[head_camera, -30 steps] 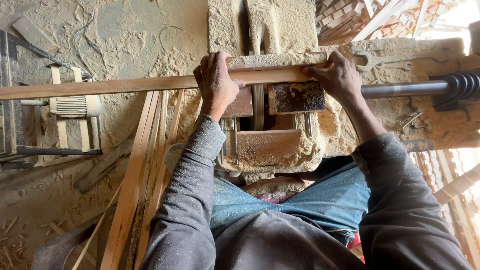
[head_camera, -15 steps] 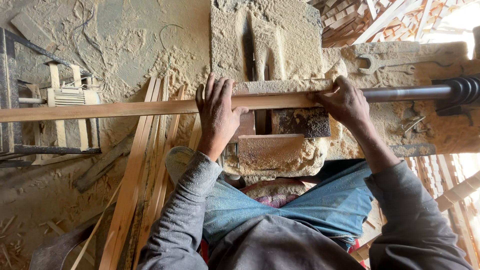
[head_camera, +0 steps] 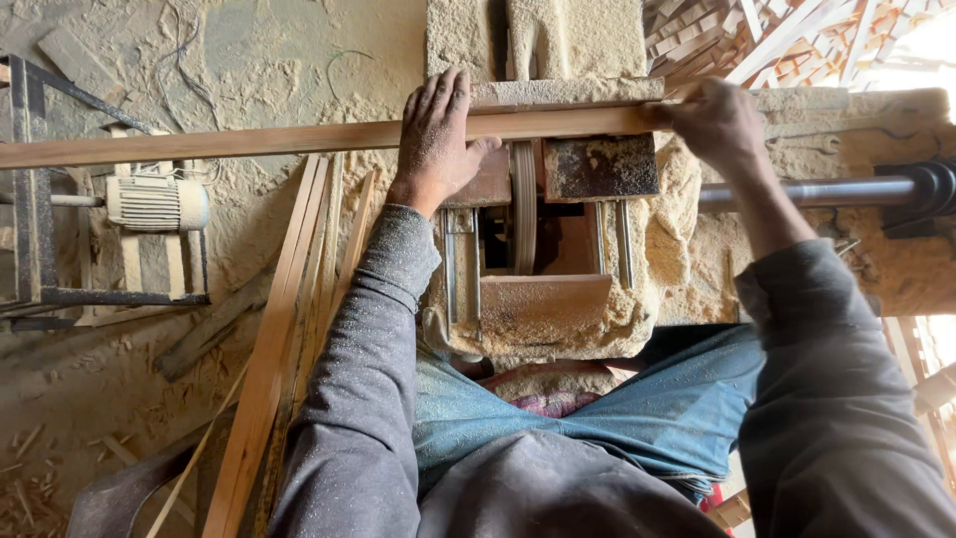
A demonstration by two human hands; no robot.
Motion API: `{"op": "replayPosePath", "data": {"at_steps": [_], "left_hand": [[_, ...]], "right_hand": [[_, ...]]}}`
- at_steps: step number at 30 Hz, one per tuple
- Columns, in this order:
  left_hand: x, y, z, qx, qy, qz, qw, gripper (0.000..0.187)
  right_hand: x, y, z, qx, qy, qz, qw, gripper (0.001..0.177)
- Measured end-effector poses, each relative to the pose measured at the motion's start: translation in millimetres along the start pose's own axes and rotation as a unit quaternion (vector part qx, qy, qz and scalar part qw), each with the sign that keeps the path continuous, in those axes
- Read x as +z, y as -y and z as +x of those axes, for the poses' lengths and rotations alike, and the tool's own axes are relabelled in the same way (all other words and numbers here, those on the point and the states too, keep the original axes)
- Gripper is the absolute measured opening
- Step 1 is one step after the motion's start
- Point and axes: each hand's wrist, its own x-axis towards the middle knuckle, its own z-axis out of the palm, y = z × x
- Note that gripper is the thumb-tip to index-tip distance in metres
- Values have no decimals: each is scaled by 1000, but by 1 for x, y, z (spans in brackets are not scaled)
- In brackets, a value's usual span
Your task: The person sands a wooden slat by feeding it through a machine and sliding it back and forth by hand across the sanding belt.
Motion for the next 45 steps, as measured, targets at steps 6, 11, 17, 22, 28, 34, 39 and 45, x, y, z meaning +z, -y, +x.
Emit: {"op": "replayPosePath", "data": {"at_steps": [6,11,17,22,28,34,39,45], "left_hand": [[14,-3,-1,-7,-66,-1,998,90],[4,-14,4,-18,-123,-19,992,90],[4,-20,2,-49,-131,-52,989,82],[6,-25,-15,-64,-139,-56,987,82],[4,-34,-27,-85,-126,-68,986,83],[3,-39,-38,-66,-151,-59,985,78],[12,-36,-51,-71,-122,-66,988,80],[-11,-58,-94,-73,-84,-72,991,85]], "right_hand": [[-21,-30,12,-55,29,4,998,58],[-36,46,-17,-35,68,-58,995,83],[-7,28,4,-90,123,-71,986,73],[2,15,-3,-85,93,-68,990,67],[4,10,-14,-88,106,-56,989,66],[6,8,-25,-88,100,-69,989,73],[5,3,-35,-107,113,-98,983,55],[-13,9,-75,-105,164,-89,977,47]]}}
